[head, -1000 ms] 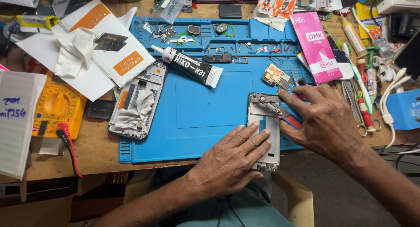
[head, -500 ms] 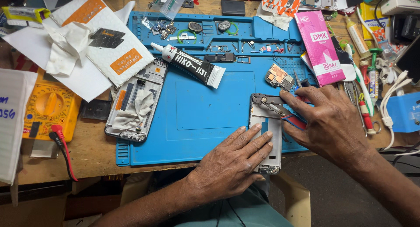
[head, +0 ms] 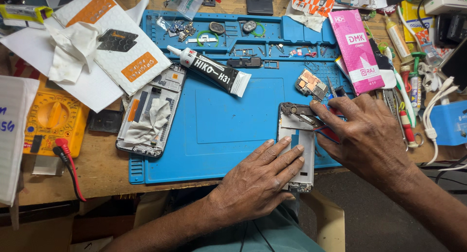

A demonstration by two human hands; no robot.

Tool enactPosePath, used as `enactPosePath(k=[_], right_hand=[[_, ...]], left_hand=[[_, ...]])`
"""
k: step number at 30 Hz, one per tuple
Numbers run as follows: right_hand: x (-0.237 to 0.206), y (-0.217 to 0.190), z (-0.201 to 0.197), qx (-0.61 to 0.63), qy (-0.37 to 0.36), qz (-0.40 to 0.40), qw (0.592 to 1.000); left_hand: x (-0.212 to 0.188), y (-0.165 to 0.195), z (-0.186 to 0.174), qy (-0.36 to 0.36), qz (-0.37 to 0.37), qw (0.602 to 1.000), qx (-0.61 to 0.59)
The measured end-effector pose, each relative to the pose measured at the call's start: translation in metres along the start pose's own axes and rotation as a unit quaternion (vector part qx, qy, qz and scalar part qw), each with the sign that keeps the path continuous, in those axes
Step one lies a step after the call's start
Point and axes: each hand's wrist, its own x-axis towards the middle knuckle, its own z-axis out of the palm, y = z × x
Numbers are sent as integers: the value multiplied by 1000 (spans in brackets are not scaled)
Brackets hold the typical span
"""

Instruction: The person disassembles a smartphone, removes internal components, and uses pliers and a heat gun to work on the device's frame and connectors. They handle the motherboard, screen, and casing while repositioning parts on a cluttered workbench.

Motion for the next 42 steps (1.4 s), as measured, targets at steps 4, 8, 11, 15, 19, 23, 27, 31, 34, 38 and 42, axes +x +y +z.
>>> enactPosePath(k=[4,8,11,15,19,23,27,31,34,38,42], right_hand=[[1,-1,0,2,-26,5,1000],[2,-2,-2,2,-15,-1,1000],[3,-3,-2,-1,-10,-4,1000],[4,-4,-2,10,-5,5,1000],[3,-3,-3,12,1,5,1000],[3,-1,-4,-5,-18,-3,1000],[4,3,-6,-24,-29,-13,999],[9,15,-5,-60,8,-68,996],[13,25,0,-73,-3,-96,993],[18,37,9,-89,-36,-112,989],[23,44,12,-78,-60,-115,988]], left_hand=[[-1,-1,0,1,0,1000,-1],[-1,-2,-1,2,-2,1000,-2],[-1,-3,-1,4,-1,1000,-5],[-3,-4,-1,-1,-1,1000,-3],[-3,-2,0,2,-2,1000,1],[-2,1,1,-2,-2,1000,-4],[-3,1,1,-7,-2,1000,-2],[-3,0,1,-7,-4,1000,-7],[-3,-1,2,-12,-5,1000,-9],[-3,-3,3,-15,-5,1000,-7],[-2,-4,3,-17,-10,1000,-19]])
